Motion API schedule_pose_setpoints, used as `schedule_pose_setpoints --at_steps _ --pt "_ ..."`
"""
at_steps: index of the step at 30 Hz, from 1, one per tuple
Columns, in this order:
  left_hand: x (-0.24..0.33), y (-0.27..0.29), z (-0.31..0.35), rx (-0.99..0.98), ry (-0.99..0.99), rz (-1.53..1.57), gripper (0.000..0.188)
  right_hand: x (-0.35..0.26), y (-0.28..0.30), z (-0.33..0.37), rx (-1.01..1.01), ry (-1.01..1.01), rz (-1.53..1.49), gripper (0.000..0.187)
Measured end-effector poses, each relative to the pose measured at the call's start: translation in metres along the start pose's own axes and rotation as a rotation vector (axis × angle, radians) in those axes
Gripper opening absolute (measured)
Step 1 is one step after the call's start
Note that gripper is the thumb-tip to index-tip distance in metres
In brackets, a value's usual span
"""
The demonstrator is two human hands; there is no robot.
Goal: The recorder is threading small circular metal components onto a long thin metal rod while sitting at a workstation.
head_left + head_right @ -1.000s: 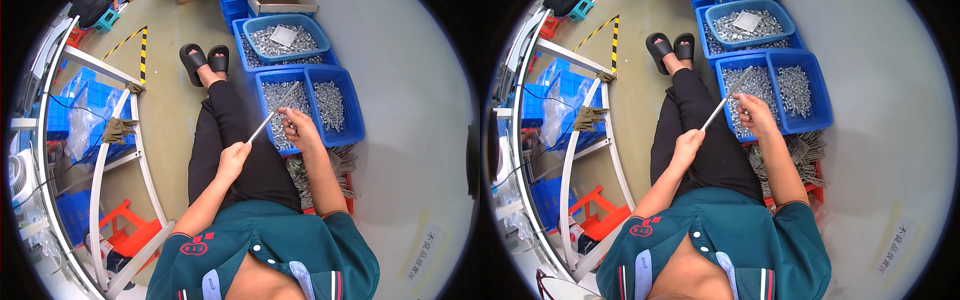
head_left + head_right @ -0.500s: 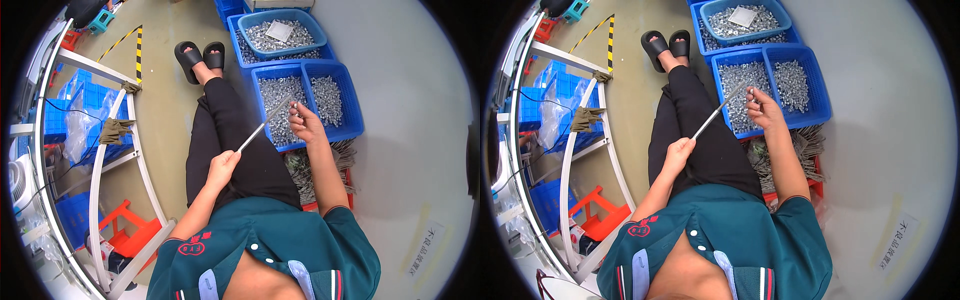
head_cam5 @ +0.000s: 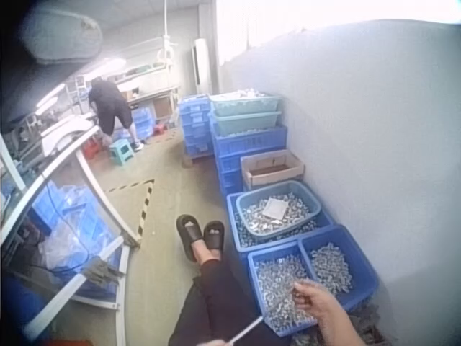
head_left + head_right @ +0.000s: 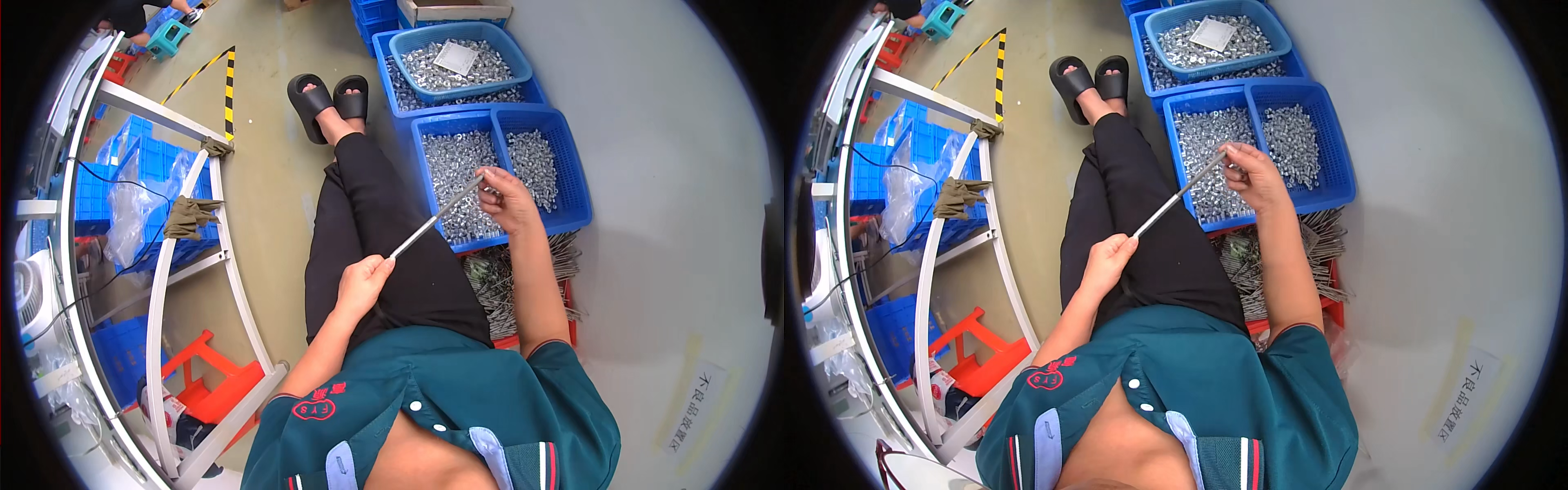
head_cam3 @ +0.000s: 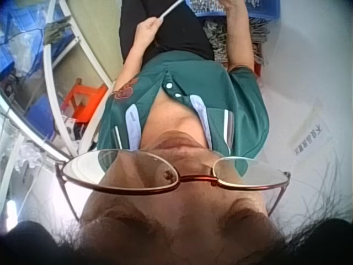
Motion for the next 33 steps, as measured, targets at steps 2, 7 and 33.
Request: schedule_pose_setpoints --at_steps 2,7,33 --pt "0.01 0.012 0.006 0.048 0.04 -0.202 0.038 -0.017 -0.002 0.007 0.16 -0.091 0.395 0.015" --pt "0.007 0.011 0.003 0.041 0.035 -0.154 0.037 -0.035 -0.011 0.005 0.192 -0.09 0.528 0.019" --pt "0.015 0.007 0.002 0.066 -0.046 -0.094 0.036 0.005 -0.013 -0.003 -0.105 0.027 -0.471 0.018"
Point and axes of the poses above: each hand's wrist, its own z-axis away from the middle knuckle, its own y-axis out of the back of the hand, x = y × z, the point moved 10 cm from there along -z, towards the middle knuckle, and after that the axes turned 12 degrees about -x, right-handed, at the moved point
